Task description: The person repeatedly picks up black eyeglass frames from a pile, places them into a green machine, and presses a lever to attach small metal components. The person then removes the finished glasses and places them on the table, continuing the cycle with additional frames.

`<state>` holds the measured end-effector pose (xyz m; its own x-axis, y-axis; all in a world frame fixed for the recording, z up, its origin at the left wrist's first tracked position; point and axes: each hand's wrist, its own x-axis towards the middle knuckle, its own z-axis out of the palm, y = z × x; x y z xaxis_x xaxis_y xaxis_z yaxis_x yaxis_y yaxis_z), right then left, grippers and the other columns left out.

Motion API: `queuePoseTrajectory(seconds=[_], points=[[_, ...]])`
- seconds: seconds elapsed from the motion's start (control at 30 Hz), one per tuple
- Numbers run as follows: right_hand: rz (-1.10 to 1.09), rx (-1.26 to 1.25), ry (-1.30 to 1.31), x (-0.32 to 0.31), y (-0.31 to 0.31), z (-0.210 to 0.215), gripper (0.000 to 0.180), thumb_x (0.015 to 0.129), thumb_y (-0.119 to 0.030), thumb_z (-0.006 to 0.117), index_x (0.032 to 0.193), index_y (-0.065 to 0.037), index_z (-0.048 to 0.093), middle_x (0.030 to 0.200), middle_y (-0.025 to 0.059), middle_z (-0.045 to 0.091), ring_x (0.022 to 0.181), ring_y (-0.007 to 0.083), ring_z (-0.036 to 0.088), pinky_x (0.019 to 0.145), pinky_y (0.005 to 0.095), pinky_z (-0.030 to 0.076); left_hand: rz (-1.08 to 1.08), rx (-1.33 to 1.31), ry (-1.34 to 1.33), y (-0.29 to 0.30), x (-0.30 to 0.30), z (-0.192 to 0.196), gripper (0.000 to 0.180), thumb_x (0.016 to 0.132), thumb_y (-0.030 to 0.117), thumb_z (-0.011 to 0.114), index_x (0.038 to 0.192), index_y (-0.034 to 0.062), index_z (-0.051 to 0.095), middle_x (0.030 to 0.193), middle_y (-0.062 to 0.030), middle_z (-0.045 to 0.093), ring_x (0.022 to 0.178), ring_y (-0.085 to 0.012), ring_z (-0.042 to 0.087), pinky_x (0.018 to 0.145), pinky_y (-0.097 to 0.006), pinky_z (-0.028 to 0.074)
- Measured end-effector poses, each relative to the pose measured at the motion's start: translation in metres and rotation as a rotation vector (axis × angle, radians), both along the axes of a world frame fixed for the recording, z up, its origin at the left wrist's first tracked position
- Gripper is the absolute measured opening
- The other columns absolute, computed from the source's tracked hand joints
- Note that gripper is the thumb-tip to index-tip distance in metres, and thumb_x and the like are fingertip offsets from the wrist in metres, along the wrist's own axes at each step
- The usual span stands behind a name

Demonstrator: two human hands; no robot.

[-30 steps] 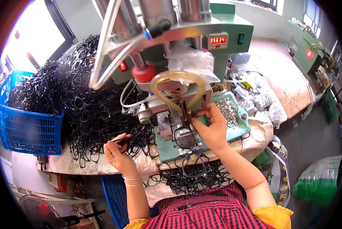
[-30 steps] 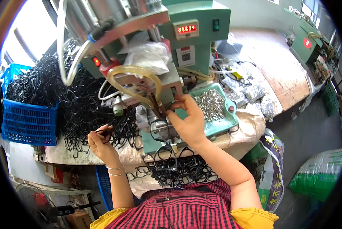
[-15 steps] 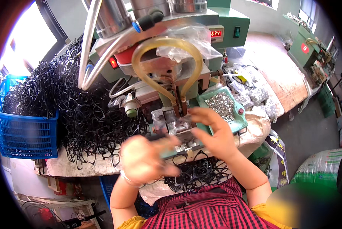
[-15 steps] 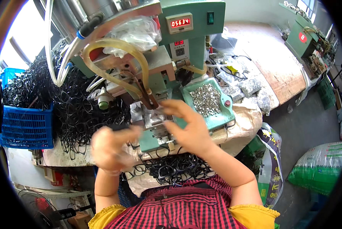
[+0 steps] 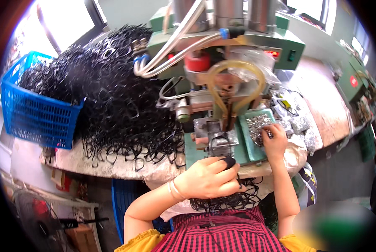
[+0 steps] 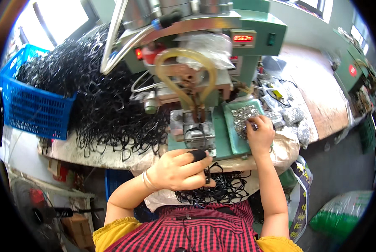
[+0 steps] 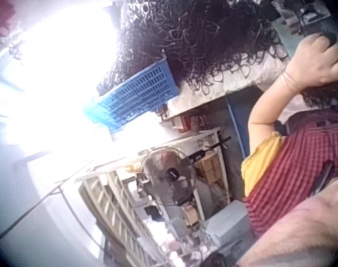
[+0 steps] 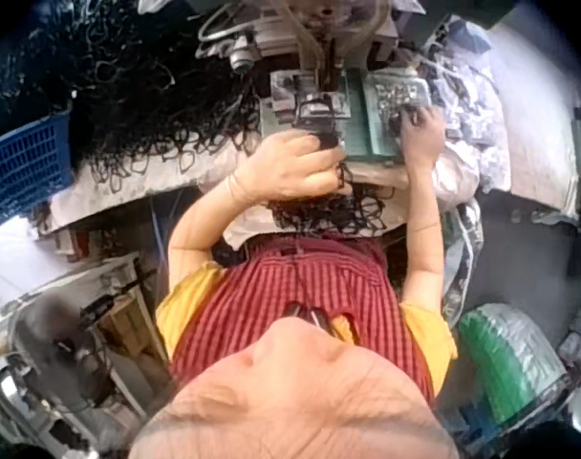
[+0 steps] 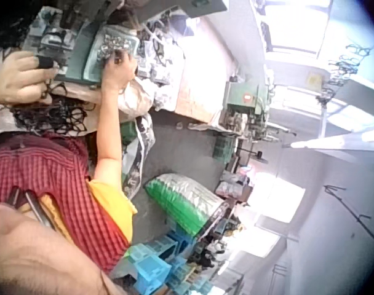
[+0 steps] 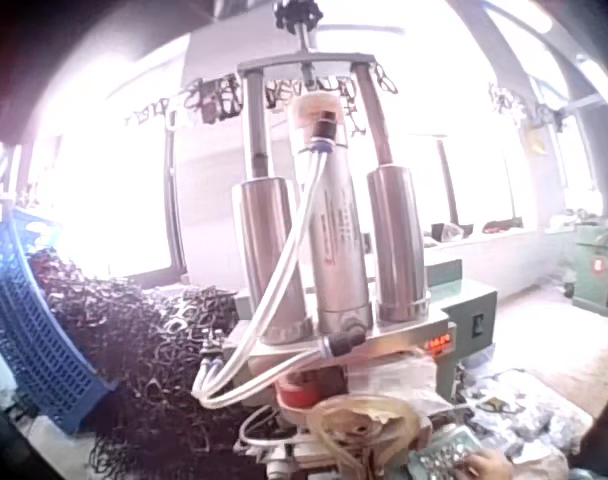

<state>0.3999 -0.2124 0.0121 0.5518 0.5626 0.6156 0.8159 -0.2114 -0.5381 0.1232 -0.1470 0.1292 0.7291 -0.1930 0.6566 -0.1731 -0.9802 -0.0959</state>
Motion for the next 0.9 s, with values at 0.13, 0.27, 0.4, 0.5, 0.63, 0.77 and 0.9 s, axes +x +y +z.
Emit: queuePoseTrajectory(seconds=[0.13,0.27,0.4,0.5,0.63,0.77,0.9], points=[[0.123,-0.023,-0.122,-0.006,0.039,0.009,0.007,0.078,-0.011,0.073,0.082,-0.007,0.070,0.088,0.0084,0.066,0.090,0.0327,0.063,0.078,0.0445,0.051,0.027,-0.016,-0.044,-0.004,-0.002,-0.006,0.041,0.078,0.037,0.081,0.079,0.0130,0.048,0.109,-0.0060,0.071,0.092,-0.0185,0.068,0.072,-0.031,0.058],[0.079,-0.185,-0.195,-0.003,0.059,-0.011,0.005,0.078,-0.009,0.070,0.080,-0.006,0.067,0.087,0.0108,0.064,0.091,0.0346,0.061,0.076,0.0462,0.050,0.093,-0.251,-0.188,-0.022,-0.017,-0.022,0.038,0.076,0.037,0.085,0.093,0.0090,0.066,0.116,-0.0089,0.071,0.101,-0.0253,0.071,0.085,-0.034,0.060],[0.148,-0.051,-0.117,-0.013,0.015,-0.005,0.006,0.081,-0.006,0.069,0.085,-0.004,0.064,0.089,0.0121,0.067,0.087,0.0310,0.064,0.075,0.0417,0.052,0.840,-0.227,-0.449,-0.032,-0.114,-0.050,0.028,0.080,0.003,0.077,0.107,0.0065,0.067,0.112,-0.0106,0.072,0.101,-0.0260,0.069,0.093,-0.039,0.053],[0.116,0.220,0.550,0.000,-0.023,-0.020,0.003,0.094,-0.003,0.064,0.092,-0.003,0.066,0.086,0.0028,0.066,0.082,0.0121,0.061,0.075,0.0269,0.049,1.182,-0.441,-0.632,0.004,-0.182,-0.039,0.016,0.093,-0.006,0.064,0.107,0.0007,0.067,0.112,-0.0122,0.071,0.105,-0.0271,0.067,0.095,-0.036,0.050],[0.200,0.479,0.886,0.003,-0.006,-0.037,0.012,0.098,-0.004,0.064,0.108,0.000,0.070,0.093,0.0002,0.067,0.080,0.0070,0.059,0.077,0.0224,0.047,1.176,-0.215,-0.425,0.060,-0.190,-0.015,0.014,0.084,-0.002,0.074,0.097,0.0049,0.073,0.106,-0.0104,0.072,0.099,-0.0290,0.066,0.086,-0.038,0.048],[0.341,0.451,0.955,-0.005,0.035,-0.030,0.019,0.097,-0.006,0.067,0.113,0.003,0.071,0.096,0.0032,0.070,0.083,0.0102,0.061,0.079,0.0237,0.048,1.203,-0.028,-0.047,0.119,-0.159,-0.034,0.013,0.073,0.004,0.074,0.086,0.0082,0.072,0.096,-0.0082,0.062,0.095,-0.0285,0.058,0.085,-0.040,0.045],[0.327,0.208,0.735,-0.018,0.034,-0.003,0.020,0.095,-0.004,0.068,0.113,0.005,0.072,0.101,0.0054,0.073,0.090,0.0117,0.064,0.085,0.0254,0.050,1.381,0.053,0.283,0.168,-0.166,-0.089,0.004,0.071,0.011,0.074,0.075,0.0117,0.074,0.102,-0.0064,0.062,0.103,-0.0300,0.056,0.090,-0.041,0.046]])
